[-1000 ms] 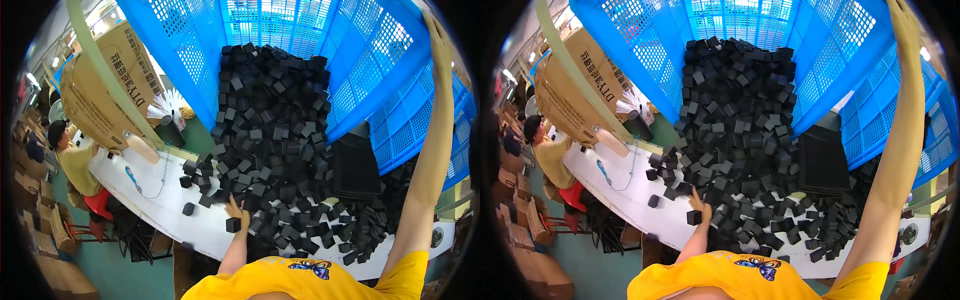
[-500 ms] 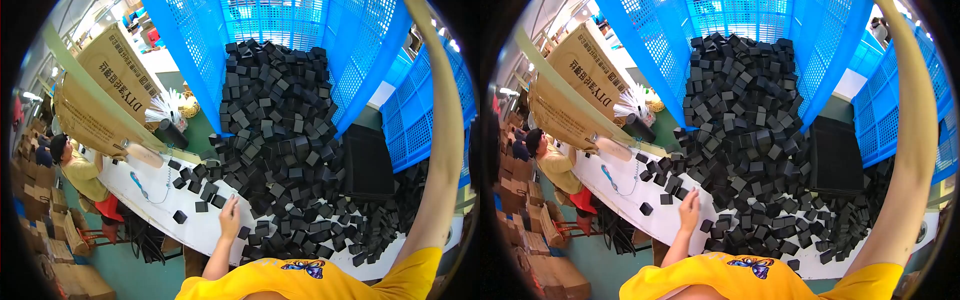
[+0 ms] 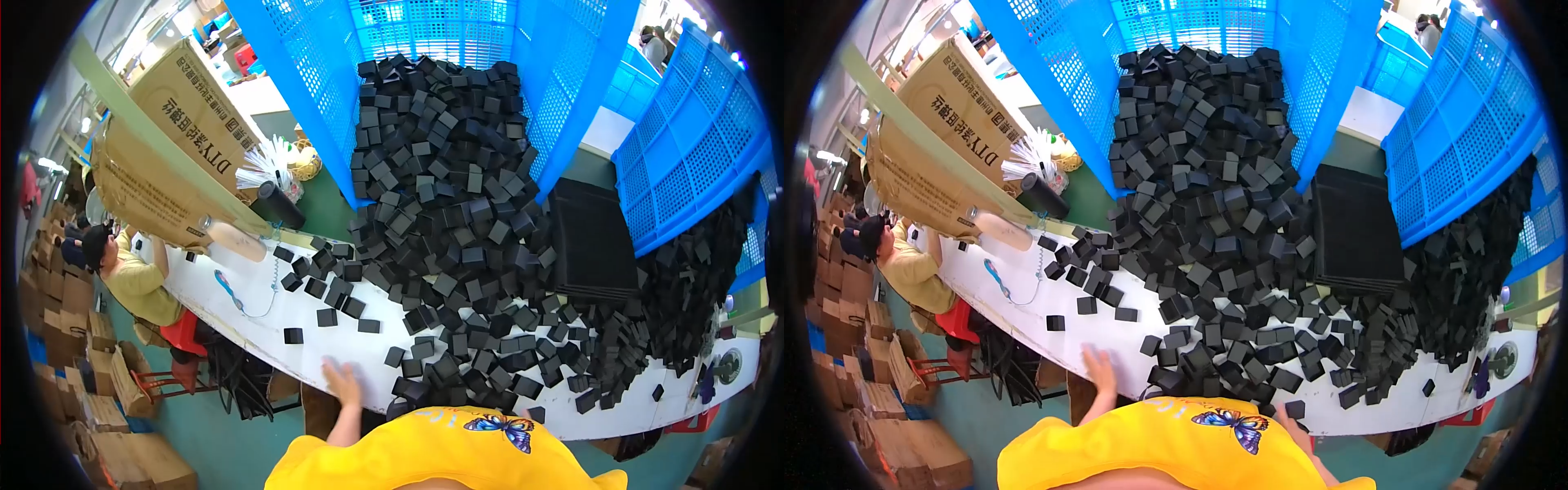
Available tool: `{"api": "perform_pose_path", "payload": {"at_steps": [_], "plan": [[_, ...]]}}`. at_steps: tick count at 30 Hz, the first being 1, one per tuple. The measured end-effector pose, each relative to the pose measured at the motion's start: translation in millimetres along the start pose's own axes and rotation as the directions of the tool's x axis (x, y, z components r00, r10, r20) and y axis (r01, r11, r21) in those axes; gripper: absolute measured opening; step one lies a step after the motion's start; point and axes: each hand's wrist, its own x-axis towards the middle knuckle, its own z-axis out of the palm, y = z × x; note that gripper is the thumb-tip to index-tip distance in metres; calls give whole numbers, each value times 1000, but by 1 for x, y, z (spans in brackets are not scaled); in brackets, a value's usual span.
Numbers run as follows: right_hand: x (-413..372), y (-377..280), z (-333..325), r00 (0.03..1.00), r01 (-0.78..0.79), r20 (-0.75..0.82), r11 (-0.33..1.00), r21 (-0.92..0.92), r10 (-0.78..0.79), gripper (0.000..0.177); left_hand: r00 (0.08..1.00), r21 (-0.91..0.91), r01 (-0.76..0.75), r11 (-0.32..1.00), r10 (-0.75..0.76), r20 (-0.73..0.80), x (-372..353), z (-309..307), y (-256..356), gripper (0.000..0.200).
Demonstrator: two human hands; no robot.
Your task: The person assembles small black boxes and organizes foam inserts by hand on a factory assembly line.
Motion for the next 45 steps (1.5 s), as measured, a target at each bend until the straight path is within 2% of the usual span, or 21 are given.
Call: {"api": "perform_pose_path", "payload": {"at_steps": [2, 5, 7, 8, 9, 12, 17, 20, 21, 22, 24, 26, 29, 32, 34, 36, 37, 40, 42, 44, 45], "plan": [[19, 11, 26, 987, 146, 69, 989, -36, -144, 74, 998, 41, -19, 999, 16, 52, -23, 42, 48, 80], [57, 27, 63, 902, 428, 127, 896, -116, -414, 73, 964, -212, -226, 951, 250, 92, -51, 97, 101, 77], [78, 18, 60, 859, 512, 129, 844, -161, -496, 72, 939, -353, -261, 898, 321, 122, -64, 119, 130, 75], [75, -24, 24, 893, 420, 246, 894, -157, -376, 68, 943, -399, -224, 889, 301, 142, -68, 122, 146, 73], [72, -39, 15, 875, 484, 89, 866, -124, -476, 71, 941, -318, -250, 915, 307, 144, -66, 131, 151, 74], [105, -59, 10, 880, 471, -11, 875, -112, -475, 77, 956, -345, -238, 908, 283, 84, -49, 133, 169, 75], [122, -86, 9, 809, 498, -357, 867, -6, -467, 45, 906, -371, -379, 848, 422, 38, -7, 58, 155, 63], [92, -105, -2, 866, 500, -123, 827, 256, -485, 32, 865, -226, -502, 835, 487, -121, 9, -20, 108, 56], [86, -115, 4, 867, 401, 49, 752, 523, -496, 34, 880, -157, -455, 877, 417, -227, 17, -37, 76, 57], [80, -134, 0, 836, 161, 351, 800, 578, -422, 36, 876, -88, -403, 911, 356, -327, 30, -48, 44, 58], [91, -156, 13, 568, 368, 491, 738, 566, -660, 43, 867, -57, -151, 987, 104, -487, 47, -66, -14, 63], [87, -200, 25, 489, -460, 836, 741, 489, -249, 46, 864, -45, -11, 999, -13, -503, 60, -79, -48, 68], [137, -173, 66, 554, -34, 753, 894, 446, -355, 50, 928, -19, 137, 990, -135, -348, 84, -51, -82, 72], [176, -145, 76, 735, 462, 463, 866, 193, -496, 54, 978, -116, 17, 993, -41, -205, 95, -8, -46, 72], [172, -159, 54, 809, 309, 374, 870, 385, -453, 56, 988, -123, -91, 988, 74, -133, 88, 27, -2, 71], [174, -157, 51, 881, 228, 236, 807, 545, -409, 56, 985, -409, -173, 896, 149, -91, 78, 64, 43, 73], [166, -164, 44, 897, 263, 161, 791, 552, -411, 55, 984, -432, -131, 892, 169, 49, 68, 65, 75, 74], [145, -155, 28, 887, 399, 12, 780, 482, -461, 47, 915, -384, -326, 864, 391, 102, 27, 50, 114, 59], [112, -143, 16, 904, 271, 101, 740, 615, -415, 40, 898, -430, -395, 812, 440, 4, -4, 18, 100, 50], [82, -126, 5, 940, 182, 164, 844, 504, -301, 38, 900, -293, -424, 857, 434, -33, -40, -30, 70, 43], [66, -119, 5, 956, 112, 180, 857, 504, -231, 38, 954, -334, -265, 905, 296, 47, -63, -58, 62, 41]]}}
